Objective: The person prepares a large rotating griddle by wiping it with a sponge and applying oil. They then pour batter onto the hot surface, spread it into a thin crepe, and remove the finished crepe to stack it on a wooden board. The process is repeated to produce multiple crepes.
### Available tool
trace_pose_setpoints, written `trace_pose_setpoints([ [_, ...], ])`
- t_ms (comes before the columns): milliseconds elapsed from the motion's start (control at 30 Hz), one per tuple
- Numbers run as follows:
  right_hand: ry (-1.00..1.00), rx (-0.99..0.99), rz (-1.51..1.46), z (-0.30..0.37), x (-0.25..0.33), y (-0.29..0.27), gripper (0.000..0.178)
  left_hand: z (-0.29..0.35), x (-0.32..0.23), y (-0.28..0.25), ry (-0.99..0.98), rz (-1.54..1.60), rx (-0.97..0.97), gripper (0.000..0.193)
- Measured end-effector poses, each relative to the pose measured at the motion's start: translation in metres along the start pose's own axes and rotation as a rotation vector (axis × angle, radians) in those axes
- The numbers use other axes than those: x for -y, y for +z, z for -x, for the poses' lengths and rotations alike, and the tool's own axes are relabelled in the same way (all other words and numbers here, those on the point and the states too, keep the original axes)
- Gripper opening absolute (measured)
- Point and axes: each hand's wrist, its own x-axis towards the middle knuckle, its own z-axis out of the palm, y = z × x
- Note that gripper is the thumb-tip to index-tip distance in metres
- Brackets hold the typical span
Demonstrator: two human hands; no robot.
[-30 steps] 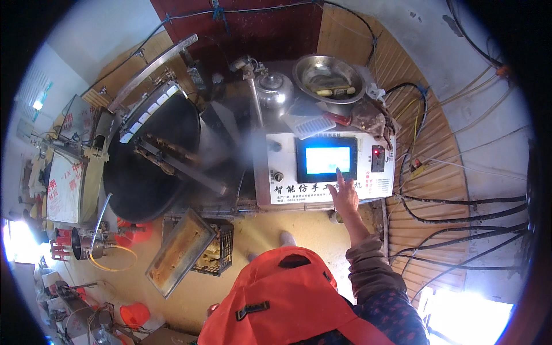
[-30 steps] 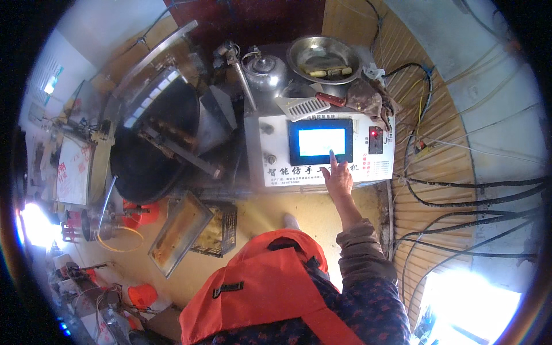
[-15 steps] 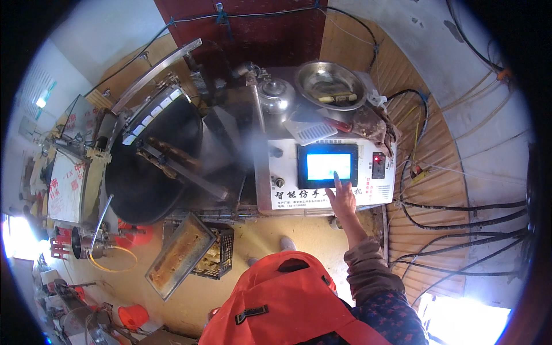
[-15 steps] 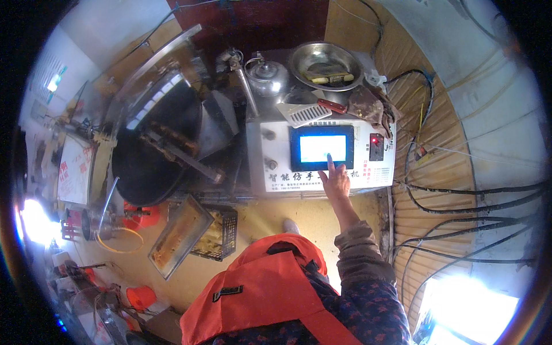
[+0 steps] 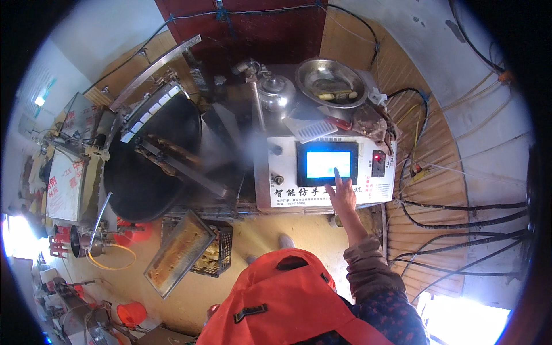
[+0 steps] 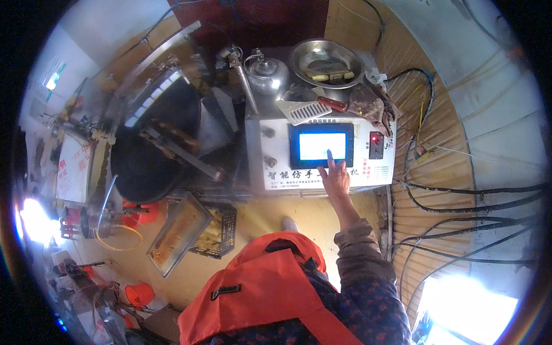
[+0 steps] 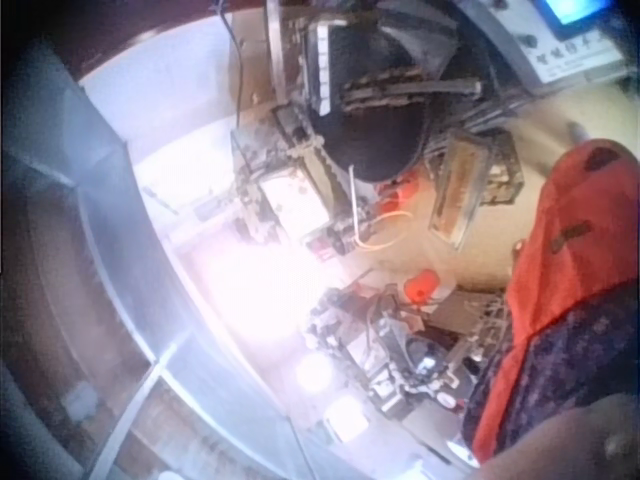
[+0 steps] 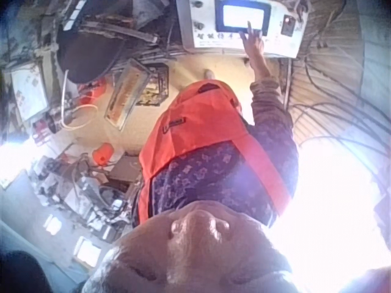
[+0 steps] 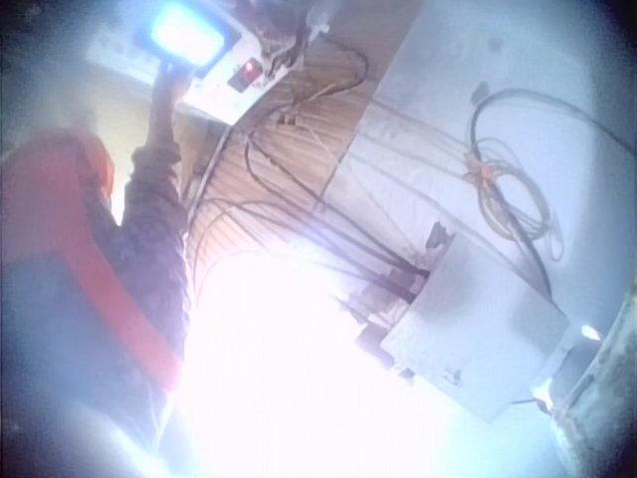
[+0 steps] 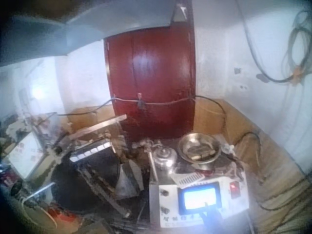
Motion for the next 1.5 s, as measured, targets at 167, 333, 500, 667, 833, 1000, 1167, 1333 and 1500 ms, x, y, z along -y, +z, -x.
trace_pose_setpoints([
  [167,0.006,0.005,0.024,-0.002,-0.002,0.000,0.069,-0.003,-0.002,-0.002,0.002,-0.003,0.001,0.031],
  [333,-0.011,0.014,0.048,-0.002,-0.003,0.000,0.068,-0.005,-0.007,-0.004,0.002,-0.006,0.000,0.031],
  [500,0.020,0.035,0.040,-0.003,0.001,-0.001,0.067,-0.005,-0.011,-0.004,-0.001,-0.006,0.000,0.031],
  [667,0.079,0.183,0.058,-0.009,0.008,-0.007,0.064,-0.003,-0.011,-0.004,0.002,-0.004,-0.001,0.030],
  [833,0.027,-0.114,-0.105,0.009,0.000,-0.010,0.052,0.001,-0.009,-0.004,0.005,0.003,-0.004,0.030],
  [1000,0.154,0.025,-0.452,0.023,0.012,0.008,0.030,0.009,-0.011,-0.001,-0.003,0.018,-0.010,0.030],
  [1167,0.647,0.606,-1.496,0.016,0.075,0.040,0.027,0.013,-0.014,-0.002,0.001,0.023,-0.015,0.029],
  [1333,0.895,0.878,-1.884,0.009,0.125,0.064,0.037,0.014,-0.014,-0.008,0.010,0.027,-0.021,0.029],
  [1500,0.974,0.835,-1.994,0.005,0.134,0.079,0.036,0.012,-0.016,-0.012,0.020,0.025,-0.020,0.029],
])
